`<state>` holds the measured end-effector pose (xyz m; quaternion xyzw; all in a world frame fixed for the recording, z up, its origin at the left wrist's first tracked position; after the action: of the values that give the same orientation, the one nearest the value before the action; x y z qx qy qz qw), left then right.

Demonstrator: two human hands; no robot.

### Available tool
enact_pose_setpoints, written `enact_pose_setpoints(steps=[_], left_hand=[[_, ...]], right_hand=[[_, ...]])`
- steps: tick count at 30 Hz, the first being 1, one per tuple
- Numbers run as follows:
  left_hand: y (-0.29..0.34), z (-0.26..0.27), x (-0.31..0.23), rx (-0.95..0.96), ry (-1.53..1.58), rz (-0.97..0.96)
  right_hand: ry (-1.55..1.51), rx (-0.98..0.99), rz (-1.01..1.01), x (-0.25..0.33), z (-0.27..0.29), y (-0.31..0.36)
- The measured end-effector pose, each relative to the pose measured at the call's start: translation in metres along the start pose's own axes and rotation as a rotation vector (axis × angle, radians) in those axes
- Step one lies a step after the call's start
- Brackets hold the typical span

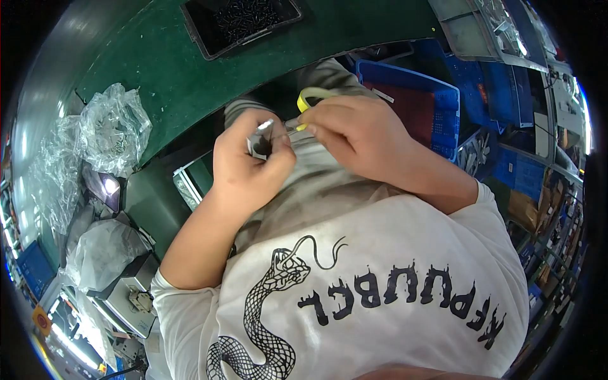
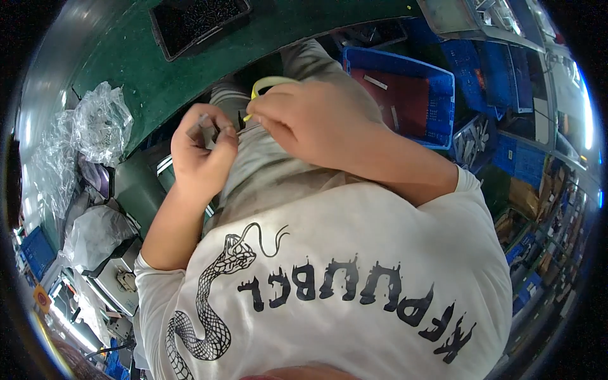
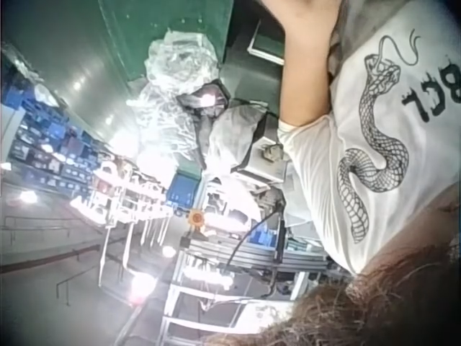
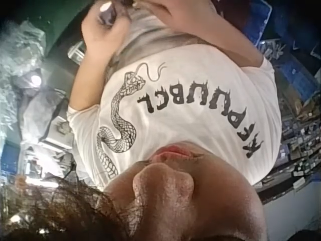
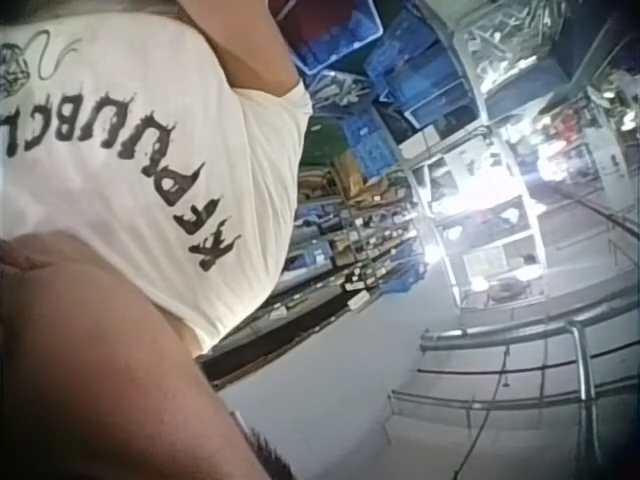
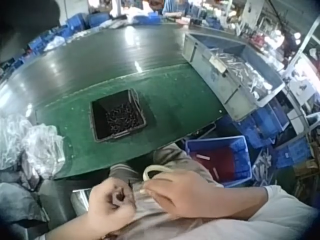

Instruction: Applying yellow adhesive tape to small metal components at a manufacturing workbench.

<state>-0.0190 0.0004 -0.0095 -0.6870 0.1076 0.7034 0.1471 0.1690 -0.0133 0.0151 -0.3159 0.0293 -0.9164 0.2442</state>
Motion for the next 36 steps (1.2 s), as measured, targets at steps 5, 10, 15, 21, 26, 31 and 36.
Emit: enact_pose_setpoints(steps=[5,10,15,21,26,31,36], left_hand=[[-0.006,0.005,0.0,0.086,0.341,0.38],[-0.006,-0.001,0.0,0.117,0.445,0.464],[-0.002,-0.007,0.002,0.13,0.274,0.446],[-0.001,-0.006,0.0,0.153,0.129,0.279],[-0.002,-0.008,-0.002,0.163,0.086,0.265],[-0.001,-0.009,-0.004,0.171,0.075,0.276],[-0.001,-0.009,-0.005,0.167,0.081,0.262]], right_hand=[[-0.202,-0.011,-0.148,-0.003,0.002,-0.001],[-0.352,0.047,-0.24,-0.007,-0.002,-0.001],[-0.362,0.101,-0.323,-0.007,-0.001,-0.001],[-0.351,0.122,-0.378,-0.007,0.0,-0.002],[-0.336,0.113,-0.368,-0.008,0.0,-0.002],[-0.334,0.131,-0.368,-0.009,-0.001,-0.002],[-0.33,0.124,-0.368,-0.008,-0.001,-0.002]])
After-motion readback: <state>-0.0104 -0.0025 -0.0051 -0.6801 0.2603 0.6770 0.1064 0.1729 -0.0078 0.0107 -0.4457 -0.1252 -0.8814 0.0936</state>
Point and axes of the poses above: each hand's wrist, its own y-axis away from the middle knuckle, its own z-axis out of the back of the hand, x = y × z, the point moved 3 cm from there along -y, towards the middle knuckle, and after that the axes turned 6 degrees about y, right-handed, at the moved point
